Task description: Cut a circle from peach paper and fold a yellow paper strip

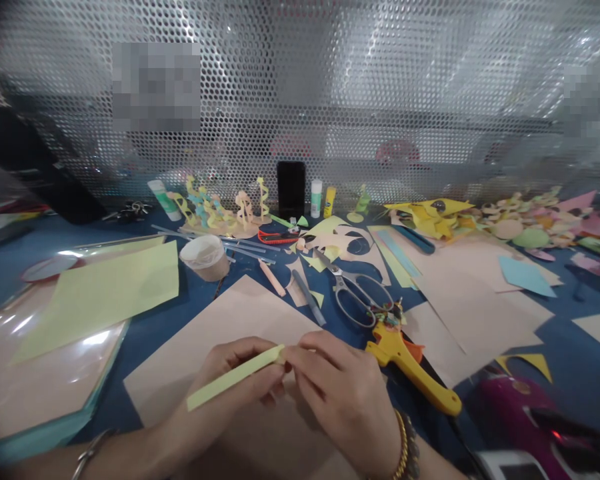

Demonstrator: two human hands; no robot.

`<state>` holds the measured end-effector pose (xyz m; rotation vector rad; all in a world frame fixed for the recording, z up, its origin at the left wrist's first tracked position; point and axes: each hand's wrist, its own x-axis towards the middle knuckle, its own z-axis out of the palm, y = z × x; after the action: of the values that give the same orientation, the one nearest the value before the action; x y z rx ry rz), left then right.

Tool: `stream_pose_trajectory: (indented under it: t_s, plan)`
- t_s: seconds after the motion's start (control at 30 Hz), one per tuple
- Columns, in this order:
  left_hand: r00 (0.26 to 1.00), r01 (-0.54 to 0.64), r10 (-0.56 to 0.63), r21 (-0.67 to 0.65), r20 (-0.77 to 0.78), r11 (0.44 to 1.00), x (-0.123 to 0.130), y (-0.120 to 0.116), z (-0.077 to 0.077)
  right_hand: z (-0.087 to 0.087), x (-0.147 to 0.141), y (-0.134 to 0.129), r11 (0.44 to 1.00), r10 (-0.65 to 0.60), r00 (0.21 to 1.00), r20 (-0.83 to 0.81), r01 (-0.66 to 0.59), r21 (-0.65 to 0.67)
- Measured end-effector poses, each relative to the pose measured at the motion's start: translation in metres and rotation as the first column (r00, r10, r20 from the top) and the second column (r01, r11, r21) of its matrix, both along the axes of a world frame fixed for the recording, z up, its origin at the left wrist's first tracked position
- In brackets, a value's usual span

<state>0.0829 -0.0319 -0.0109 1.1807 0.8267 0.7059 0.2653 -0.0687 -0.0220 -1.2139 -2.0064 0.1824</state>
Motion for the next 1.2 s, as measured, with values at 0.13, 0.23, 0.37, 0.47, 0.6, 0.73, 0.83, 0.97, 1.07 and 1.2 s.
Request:
stream_pose_trajectory:
  t_s: [0.13, 0.23, 0.37, 0.47, 0.6, 0.73, 0.83, 0.97, 1.07, 1.2]
  plan:
    - [0.998, -0.059, 0.059, -0.074, -0.012, 0.995, 0.003, 0.0, 0.002, 0.002, -0.002, -0.002, 1.0, -0.023, 0.999, 0.03, 0.023, 0.013]
    - [0.996, -0.09, 0.088, -0.072, -0.028, 0.993, 0.004, 0.002, 0.001, 0.007, -0.006, -0.001, 0.989, -0.064, 0.987, -0.149, 0.044, -0.138]
    - [0.996, -0.089, 0.087, -0.082, -0.031, 0.993, 0.004, 0.004, 0.0, 0.013, -0.011, 0.002, 0.897, -0.199, 0.912, -0.358, 0.022, -0.442]
    - [0.996, -0.088, 0.087, -0.054, -0.031, 0.995, 0.004, 0.003, 0.0, 0.013, -0.011, 0.003, 0.86, -0.226, 0.882, -0.415, -0.019, -0.51]
    - [0.997, -0.08, 0.079, -0.017, -0.024, 0.997, 0.004, 0.002, -0.001, 0.009, -0.011, 0.003, 0.843, -0.254, 0.854, -0.453, -0.035, -0.538]
    - [0.994, -0.11, 0.112, -0.09, 0.019, 0.99, 0.004, 0.002, -0.003, 0.01, -0.012, 0.003, 0.825, -0.28, 0.834, -0.475, -0.043, -0.563]
    - [0.989, -0.138, 0.143, -0.138, 0.029, 0.981, 0.004, 0.003, -0.003, 0.013, -0.013, 0.005, 0.77, -0.336, 0.806, -0.487, -0.062, -0.635]
    - [0.99, -0.135, 0.138, -0.17, 0.006, 0.976, 0.005, 0.003, -0.001, 0.016, -0.015, 0.008, 0.635, -0.429, 0.752, -0.501, -0.143, -0.759]
    - [0.991, -0.127, 0.133, -0.194, 0.015, 0.973, 0.006, 0.002, 0.001, 0.017, -0.015, 0.009, 0.585, -0.464, 0.731, -0.5, -0.171, -0.793]
    - [0.992, -0.097, 0.111, -0.203, 0.055, 0.974, 0.005, 0.002, 0.003, 0.012, -0.014, 0.009, 0.578, -0.487, 0.693, -0.531, -0.2, -0.791]
